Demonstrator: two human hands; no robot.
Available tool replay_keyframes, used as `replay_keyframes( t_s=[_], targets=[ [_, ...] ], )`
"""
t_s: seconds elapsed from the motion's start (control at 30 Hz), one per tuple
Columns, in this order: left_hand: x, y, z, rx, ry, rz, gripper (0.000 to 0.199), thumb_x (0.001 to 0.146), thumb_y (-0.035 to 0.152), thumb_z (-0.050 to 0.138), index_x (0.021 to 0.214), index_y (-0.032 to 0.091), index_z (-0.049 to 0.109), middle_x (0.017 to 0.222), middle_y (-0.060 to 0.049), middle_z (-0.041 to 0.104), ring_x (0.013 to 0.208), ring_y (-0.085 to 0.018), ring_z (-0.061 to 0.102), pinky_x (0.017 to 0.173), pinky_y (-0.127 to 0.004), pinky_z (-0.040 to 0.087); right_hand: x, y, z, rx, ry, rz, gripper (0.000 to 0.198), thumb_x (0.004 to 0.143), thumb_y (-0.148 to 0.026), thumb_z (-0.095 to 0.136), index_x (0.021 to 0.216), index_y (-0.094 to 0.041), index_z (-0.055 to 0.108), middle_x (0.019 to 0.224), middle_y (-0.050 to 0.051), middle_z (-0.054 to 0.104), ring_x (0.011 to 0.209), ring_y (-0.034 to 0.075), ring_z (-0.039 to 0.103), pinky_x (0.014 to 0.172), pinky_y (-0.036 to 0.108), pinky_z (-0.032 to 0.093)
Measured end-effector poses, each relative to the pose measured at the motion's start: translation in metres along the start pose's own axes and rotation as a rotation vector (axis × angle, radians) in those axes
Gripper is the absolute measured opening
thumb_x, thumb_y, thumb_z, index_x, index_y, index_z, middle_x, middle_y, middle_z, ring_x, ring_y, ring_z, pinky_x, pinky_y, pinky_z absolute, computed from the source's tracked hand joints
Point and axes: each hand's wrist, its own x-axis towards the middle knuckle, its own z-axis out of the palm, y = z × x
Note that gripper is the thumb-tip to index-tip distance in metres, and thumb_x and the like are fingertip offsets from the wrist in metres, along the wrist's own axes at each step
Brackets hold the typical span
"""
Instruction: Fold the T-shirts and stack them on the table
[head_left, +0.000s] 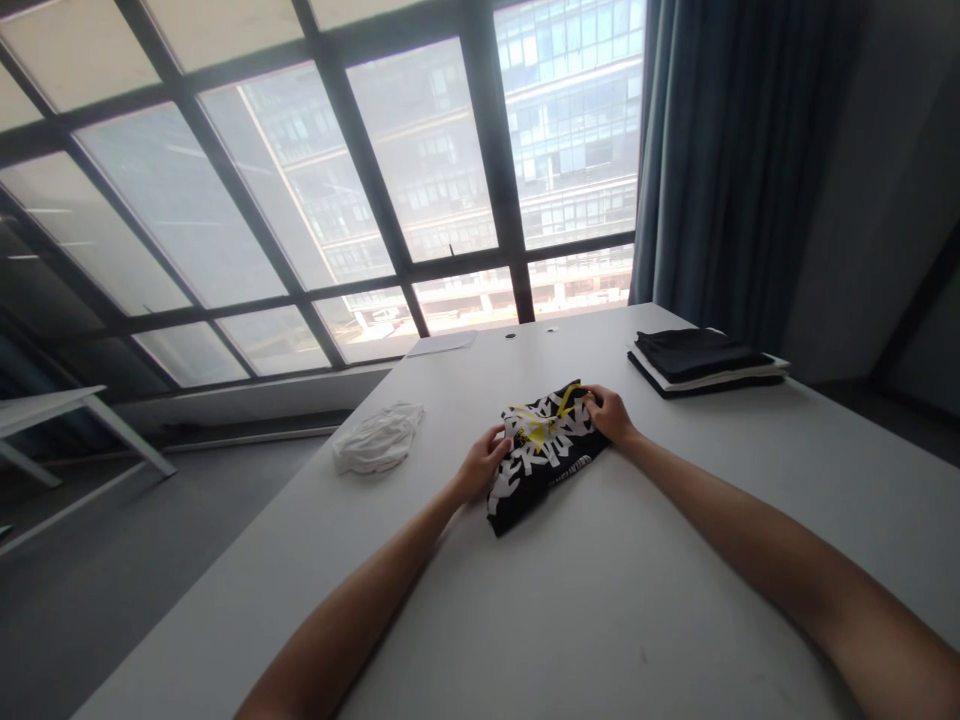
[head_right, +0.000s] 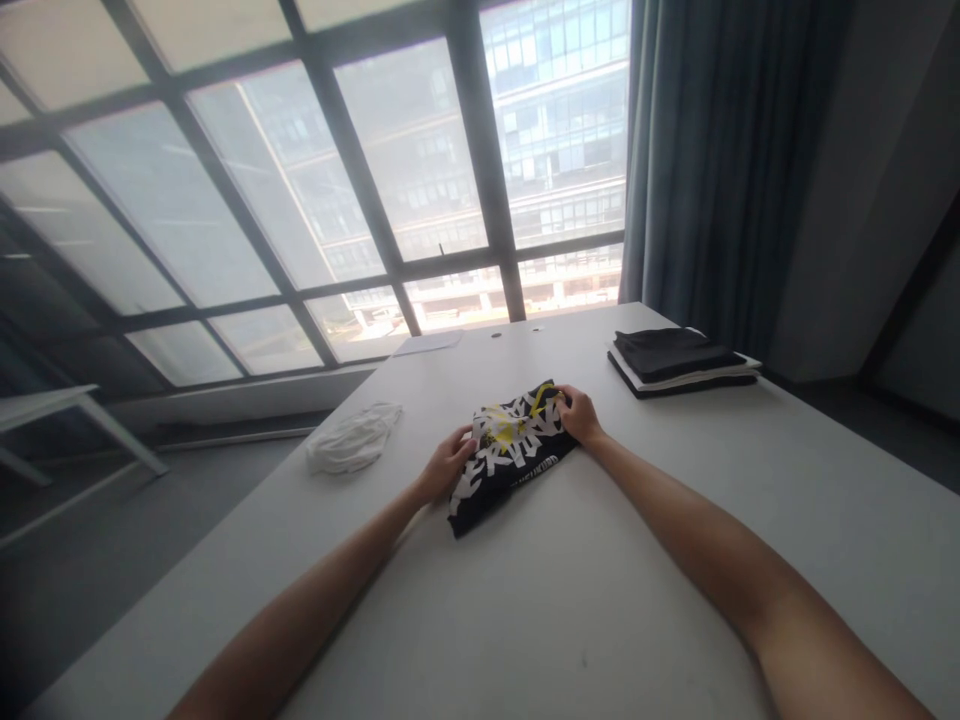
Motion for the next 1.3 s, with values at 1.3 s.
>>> replay_keyframes(
  t_s=[1.3],
  targets=[
    [0.029, -0.026, -0.039, 1.057, 0.273, 0.067, 0.017, 0.091, 0.037, 0.067, 0.093, 0.021, 0.072, 0.094, -0.009, 0.072, 0.088, -0.028, 0.067, 0.082, -0.038, 0.052, -0.016, -0.008, -0.033, -0.562, -0.326, -0.341, 0.025, 0.086, -0.025, 0.068, 0.110, -0.021, 0.073, 0.112, 0.012, 0.067, 0.107, 0.031, 0.058, 0.094, 0.041, 0.048]
  ],
)
